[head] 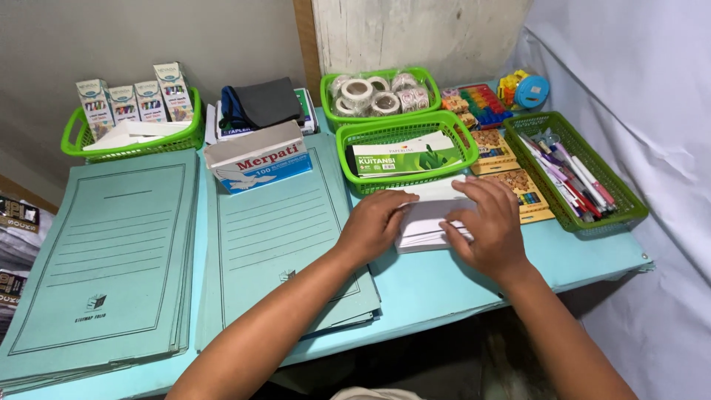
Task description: Fold a stack of small white paper envelopes and organize them on a table.
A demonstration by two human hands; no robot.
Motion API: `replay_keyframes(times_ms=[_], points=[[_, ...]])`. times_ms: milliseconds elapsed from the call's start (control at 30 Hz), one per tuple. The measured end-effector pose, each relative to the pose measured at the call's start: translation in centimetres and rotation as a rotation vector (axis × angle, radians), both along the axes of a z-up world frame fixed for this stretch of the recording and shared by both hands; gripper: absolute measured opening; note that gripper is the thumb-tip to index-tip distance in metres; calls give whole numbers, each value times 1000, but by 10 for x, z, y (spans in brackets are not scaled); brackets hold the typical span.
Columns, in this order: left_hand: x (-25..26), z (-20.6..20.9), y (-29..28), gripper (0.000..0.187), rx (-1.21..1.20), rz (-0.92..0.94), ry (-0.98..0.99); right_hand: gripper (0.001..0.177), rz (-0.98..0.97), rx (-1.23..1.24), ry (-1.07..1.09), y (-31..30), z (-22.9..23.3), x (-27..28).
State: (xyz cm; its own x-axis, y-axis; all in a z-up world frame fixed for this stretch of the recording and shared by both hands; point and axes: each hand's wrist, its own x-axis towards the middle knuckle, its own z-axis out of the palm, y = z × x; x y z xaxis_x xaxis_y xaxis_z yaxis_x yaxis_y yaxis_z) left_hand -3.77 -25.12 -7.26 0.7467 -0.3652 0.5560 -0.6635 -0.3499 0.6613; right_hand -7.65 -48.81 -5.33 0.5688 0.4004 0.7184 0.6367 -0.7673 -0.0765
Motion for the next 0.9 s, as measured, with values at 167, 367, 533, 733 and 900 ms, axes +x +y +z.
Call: replay_keyframes(times_ms=[167,367,533,733,900], points=[[4,-2,1,30,-47,-42,59,27,-100,-171,55,-5,-3,-5],[9,-8,2,30,-29,-58,58,24,-79,-224,159,-7,-2,0],[5,-4,5,29,39,-88,64,17,-60,-192,201,-8,6,6],[2,3,5,28,22,-144,168,11,-52,-120,167,-13,12,14],[1,3,6,30,23,-141,191,9,-22,-20,167,-13,10,16]])
